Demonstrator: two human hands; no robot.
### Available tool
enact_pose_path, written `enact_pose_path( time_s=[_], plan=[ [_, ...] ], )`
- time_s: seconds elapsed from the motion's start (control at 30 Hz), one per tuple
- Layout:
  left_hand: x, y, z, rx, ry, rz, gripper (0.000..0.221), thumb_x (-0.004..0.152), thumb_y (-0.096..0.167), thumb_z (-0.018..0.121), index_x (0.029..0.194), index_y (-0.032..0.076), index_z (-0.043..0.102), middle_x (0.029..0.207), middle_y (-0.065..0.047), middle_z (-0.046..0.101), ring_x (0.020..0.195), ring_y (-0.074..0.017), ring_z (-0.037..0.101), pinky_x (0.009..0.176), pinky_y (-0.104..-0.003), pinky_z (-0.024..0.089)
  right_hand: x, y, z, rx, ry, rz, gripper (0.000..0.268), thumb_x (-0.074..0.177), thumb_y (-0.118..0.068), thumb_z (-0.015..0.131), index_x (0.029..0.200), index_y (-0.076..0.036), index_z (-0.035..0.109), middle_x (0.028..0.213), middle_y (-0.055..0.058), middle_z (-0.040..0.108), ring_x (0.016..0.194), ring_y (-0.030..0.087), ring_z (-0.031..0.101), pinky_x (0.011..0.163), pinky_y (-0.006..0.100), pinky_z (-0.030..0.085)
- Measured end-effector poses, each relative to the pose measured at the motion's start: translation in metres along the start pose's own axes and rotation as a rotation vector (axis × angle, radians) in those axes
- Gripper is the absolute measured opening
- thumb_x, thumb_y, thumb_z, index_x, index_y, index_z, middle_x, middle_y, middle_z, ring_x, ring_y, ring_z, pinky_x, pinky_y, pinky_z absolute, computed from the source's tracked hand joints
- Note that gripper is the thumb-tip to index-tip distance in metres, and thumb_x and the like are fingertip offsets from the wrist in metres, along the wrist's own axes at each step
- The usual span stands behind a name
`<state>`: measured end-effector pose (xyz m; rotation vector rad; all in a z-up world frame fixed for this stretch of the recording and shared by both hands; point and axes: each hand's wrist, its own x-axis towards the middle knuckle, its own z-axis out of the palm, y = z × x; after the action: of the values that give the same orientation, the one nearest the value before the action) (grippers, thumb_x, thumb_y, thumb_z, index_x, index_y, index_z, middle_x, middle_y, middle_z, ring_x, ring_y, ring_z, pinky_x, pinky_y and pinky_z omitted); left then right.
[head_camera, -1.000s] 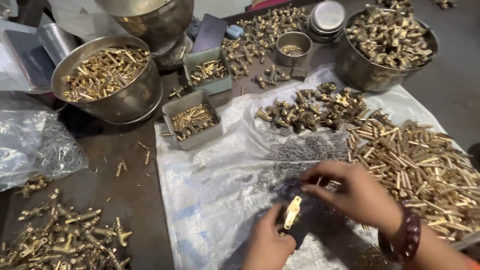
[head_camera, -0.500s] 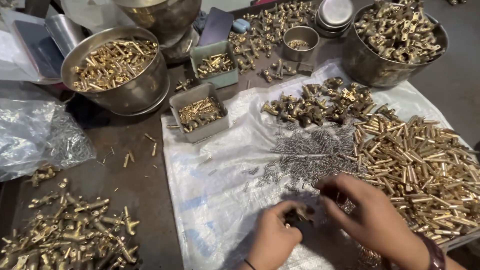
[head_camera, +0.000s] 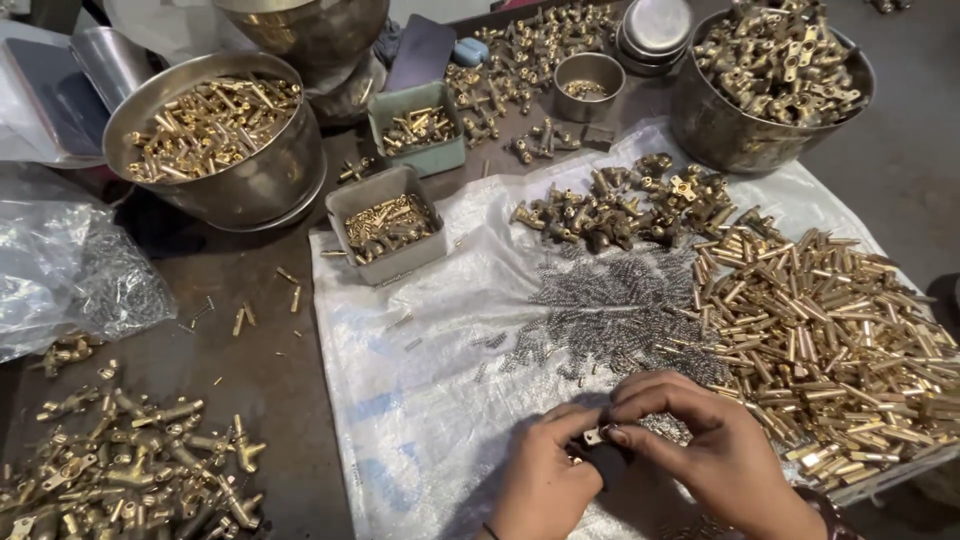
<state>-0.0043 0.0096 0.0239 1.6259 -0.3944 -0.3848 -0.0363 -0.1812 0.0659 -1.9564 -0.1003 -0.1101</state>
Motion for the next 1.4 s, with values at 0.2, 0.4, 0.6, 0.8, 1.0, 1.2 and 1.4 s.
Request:
enact_pose_path(
  time_s=[0.2,0.4,0.6,0.8,1.0,1.2,1.4],
  plan=[
    [0.0,-0.014,0.007,-0.107,0.007,-0.11,0.04,0.081,0.001,0.069,0.121,0.004,0.073,0.091,0.0,0.077,0.083,-0.0064,0.069,0.074,-0.022,0.057,0.006,0.007,-0.014,-0.23,-0.053,-0.152,0.012,0.086,-0.009,0.078,0.098,-0.008,0.079,0.126,0.006,0.068,0.108,0.022,0.066,0.089,0.033,0.057],
    [0.014,-0.02,0.01,-0.376,0.082,-0.441,0.024,0.087,0.011,0.075,0.111,0.008,0.079,0.079,-0.002,0.073,0.061,-0.0059,0.06,0.051,-0.025,0.05,0.096,0.062,-0.125,-0.923,0.237,-0.146,0.026,0.091,-0.017,0.068,0.116,-0.012,0.075,0.124,0.009,0.07,0.113,0.03,0.064,0.094,0.042,0.054],
    [0.011,-0.013,0.003,-0.376,0.037,-0.47,0.016,0.089,0.01,0.077,0.103,0.002,0.079,0.068,-0.004,0.065,0.05,-0.008,0.053,0.044,-0.025,0.042,0.121,0.08,-0.136,-1.093,-0.209,-0.149,0.034,0.082,-0.031,0.073,0.115,-0.024,0.078,0.113,0.002,0.072,0.105,0.027,0.065,0.095,0.041,0.053],
    [0.013,-0.021,0.006,-0.447,0.069,-0.462,0.016,0.088,0.0,0.074,0.104,-0.002,0.077,0.071,-0.005,0.066,0.051,-0.0082,0.055,0.043,-0.026,0.043,0.117,0.071,-0.118,-1.389,-0.223,-0.184,0.027,0.081,-0.023,0.066,0.107,-0.02,0.074,0.112,0.003,0.07,0.111,0.025,0.065,0.094,0.039,0.055],
    [0.008,-0.006,0.0,-0.374,-0.031,-0.419,0.039,0.082,-0.009,0.06,0.116,0.004,0.075,0.074,-0.004,0.069,0.05,-0.0093,0.058,0.045,-0.026,0.046,0.058,0.008,-0.087,-0.563,0.106,0.174,0.021,0.09,-0.024,0.071,0.109,-0.019,0.077,0.106,0.001,0.076,0.092,0.017,0.074,0.083,0.034,0.062],
    [0.003,-0.035,0.009,-0.243,-0.081,-0.363,0.03,0.083,0.001,0.06,0.111,-0.002,0.07,0.063,-0.004,0.066,0.05,-0.0114,0.061,0.048,-0.029,0.048,0.015,0.011,-0.019,0.204,-0.28,0.293,0.022,0.083,-0.015,0.076,0.101,-0.004,0.082,0.105,0.004,0.077,0.095,0.015,0.075,0.088,0.03,0.06],
    [-0.001,-0.011,0.003,-0.15,-0.165,-0.317,0.036,0.081,0.005,0.061,0.114,0.0,0.073,0.064,-0.004,0.068,0.054,-0.008,0.064,0.05,-0.026,0.048,0.022,0.016,-0.026,0.177,-0.221,0.612,0.023,0.087,-0.021,0.073,0.091,0.0,0.081,0.071,0.005,0.067,0.062,0.012,0.057,0.058,0.031,0.047]
  ],
)
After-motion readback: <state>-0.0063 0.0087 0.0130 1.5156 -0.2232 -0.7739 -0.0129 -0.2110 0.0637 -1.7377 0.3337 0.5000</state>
